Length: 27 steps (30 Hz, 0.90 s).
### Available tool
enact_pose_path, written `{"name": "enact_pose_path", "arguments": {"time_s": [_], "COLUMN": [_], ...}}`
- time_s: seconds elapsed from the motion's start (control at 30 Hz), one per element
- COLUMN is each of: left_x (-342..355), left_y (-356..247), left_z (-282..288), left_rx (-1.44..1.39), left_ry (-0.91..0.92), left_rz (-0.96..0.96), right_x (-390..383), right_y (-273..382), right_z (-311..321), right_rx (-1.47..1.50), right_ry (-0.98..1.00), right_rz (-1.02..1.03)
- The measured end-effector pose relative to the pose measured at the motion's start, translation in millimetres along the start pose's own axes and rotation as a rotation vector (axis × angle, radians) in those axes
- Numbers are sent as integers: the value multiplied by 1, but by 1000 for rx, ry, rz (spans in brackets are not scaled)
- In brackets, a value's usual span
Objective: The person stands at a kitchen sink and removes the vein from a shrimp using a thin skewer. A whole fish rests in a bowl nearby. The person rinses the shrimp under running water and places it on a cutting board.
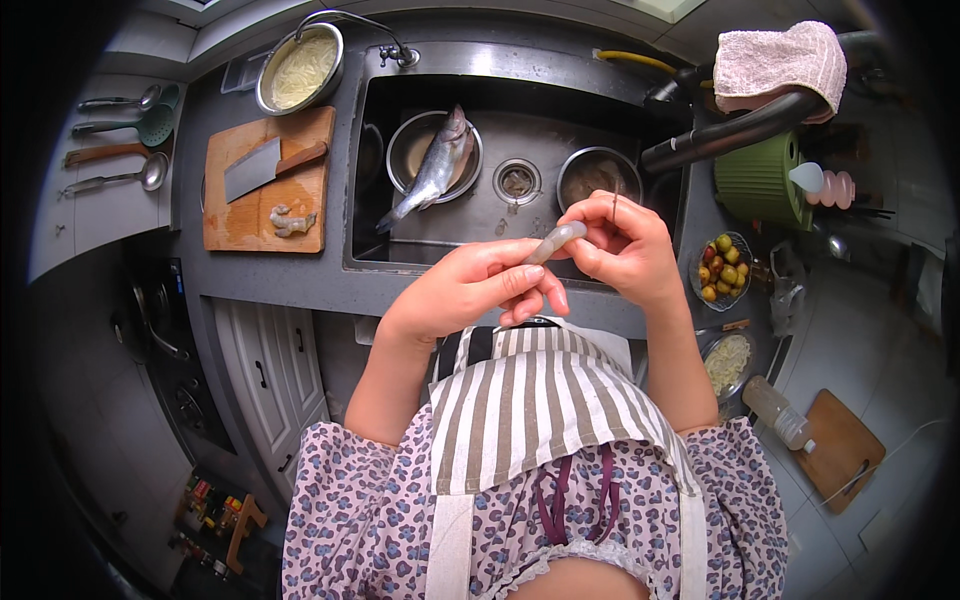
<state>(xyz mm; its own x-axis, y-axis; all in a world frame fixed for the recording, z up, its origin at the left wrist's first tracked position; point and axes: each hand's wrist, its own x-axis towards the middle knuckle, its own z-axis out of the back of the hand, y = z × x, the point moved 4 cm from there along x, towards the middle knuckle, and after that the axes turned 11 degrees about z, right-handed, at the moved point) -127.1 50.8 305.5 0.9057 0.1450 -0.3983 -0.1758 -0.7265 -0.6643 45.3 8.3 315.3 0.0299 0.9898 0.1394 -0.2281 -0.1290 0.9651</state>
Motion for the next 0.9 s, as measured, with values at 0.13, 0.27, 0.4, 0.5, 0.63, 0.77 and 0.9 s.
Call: {"name": "enact_pose_path", "arguments": {"time_s": [0.13,0.27,0.4,0.5,0.63,0.77,0.9], "left_x": [-1,-2,1,2,9,14,13], "left_y": [-6,-3,-1,-11,-14,-10,-10], "left_z": [3,12,18,10,7,6,5], "left_rx": [90,41,107,379,577,734,778], "left_ry": [-57,-82,-276,-465,-436,-513,-545], "left_rz": [-5,-74,-161,-260,-415,-486,-514], "right_x": [0,-5,-7,-14,-12,-14,-13], "right_y": [-3,-13,-16,-34,-32,-38,-39], "right_z": [4,7,2,2,-10,-14,-15], "right_rx": [112,191,435,602,712,745,726], "right_ry": [8,54,-40,16,75,115,97], "right_rz": [42,-50,-362,-557,-665,-677,-701]}}
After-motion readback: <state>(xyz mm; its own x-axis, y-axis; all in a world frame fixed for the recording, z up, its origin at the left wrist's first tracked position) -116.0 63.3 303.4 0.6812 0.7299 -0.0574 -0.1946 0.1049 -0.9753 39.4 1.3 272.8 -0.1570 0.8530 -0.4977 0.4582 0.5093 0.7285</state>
